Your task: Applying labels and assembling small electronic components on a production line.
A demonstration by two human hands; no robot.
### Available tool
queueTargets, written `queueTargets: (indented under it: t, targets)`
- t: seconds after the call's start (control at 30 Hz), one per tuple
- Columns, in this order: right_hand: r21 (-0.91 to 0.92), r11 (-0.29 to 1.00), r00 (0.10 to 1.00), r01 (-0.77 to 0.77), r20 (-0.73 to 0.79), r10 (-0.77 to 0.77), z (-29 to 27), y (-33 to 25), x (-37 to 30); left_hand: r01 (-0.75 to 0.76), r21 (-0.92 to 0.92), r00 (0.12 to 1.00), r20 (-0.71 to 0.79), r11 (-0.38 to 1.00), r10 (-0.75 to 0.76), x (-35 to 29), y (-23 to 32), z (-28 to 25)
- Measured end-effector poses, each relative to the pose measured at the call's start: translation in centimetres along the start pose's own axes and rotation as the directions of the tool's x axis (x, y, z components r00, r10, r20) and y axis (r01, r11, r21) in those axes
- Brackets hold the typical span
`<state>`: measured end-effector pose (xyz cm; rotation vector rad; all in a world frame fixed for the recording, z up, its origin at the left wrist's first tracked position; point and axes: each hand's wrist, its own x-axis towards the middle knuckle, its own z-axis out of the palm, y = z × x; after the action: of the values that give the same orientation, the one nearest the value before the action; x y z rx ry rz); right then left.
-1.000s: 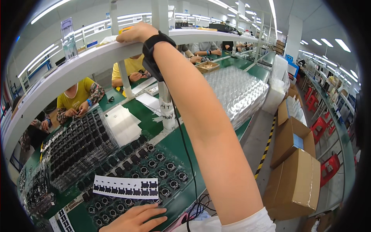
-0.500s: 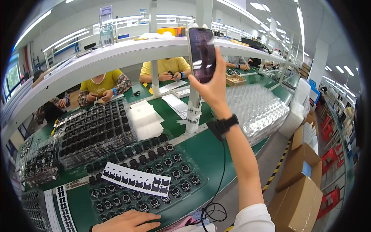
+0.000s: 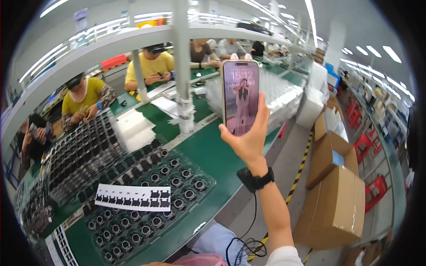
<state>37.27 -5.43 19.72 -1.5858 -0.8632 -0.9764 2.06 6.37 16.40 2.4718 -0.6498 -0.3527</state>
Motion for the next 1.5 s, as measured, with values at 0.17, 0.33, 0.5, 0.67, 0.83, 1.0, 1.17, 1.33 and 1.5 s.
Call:
queueTargets:
  t: [0.17,0.33,0.5,0.67,0.83,1.0,1.17,1.33,1.5]
  targets:
    - [-0.024,0.969,0.968,-0.247,-0.047,0.245,-6.5,1.8,-6.4,0.162,0.095,0.969,0.176,0.982,-0.176,1.1,0.3,0.0]
    - [0.071,0.925,0.921,-0.372,-0.094,0.378,-14.0,7.2,-10.5,0.254,-0.041,0.927,0.295,0.966,-0.231,7.4,-0.1,0.6]
    - [0.314,0.797,0.796,-0.516,-0.167,0.582,-20.1,13.0,-15.0,0.227,-0.043,0.933,0.296,0.973,-0.204,16.5,-2.0,2.3]
    - [0.878,-0.018,0.208,-0.479,0.134,0.969,-26.5,16.3,-23.8,0.372,0.019,0.824,0.453,0.928,-0.340,28.1,-2.1,-2.2]
    - [0.815,-0.261,-0.164,-0.517,0.205,0.965,-33.9,15.0,-27.4,0.363,0.192,0.876,0.263,0.912,-0.404,43.4,1.4,-5.4]
    - [0.774,-0.306,-0.301,-0.554,0.157,0.941,-42.1,16.3,-12.8,0.055,0.003,0.912,0.408,0.999,-0.051,52.6,-1.9,0.2]
    - [0.597,-0.259,-0.187,-0.759,0.181,0.966,-49.2,25.8,-2.2,-0.041,0.048,0.843,0.538,0.998,0.009,62.6,0.8,-4.0]
    - [0.622,-0.242,-0.121,-0.745,0.231,0.966,-50.6,39.7,6.3,0.014,-0.131,0.909,0.416,0.991,0.042,75.9,-2.6,-6.9]
    - [0.629,-0.215,-0.109,-0.747,0.203,0.973,-51.9,53.2,14.0,0.056,-0.334,0.849,0.513,0.941,0.132,89.1,-10.2,-6.1]
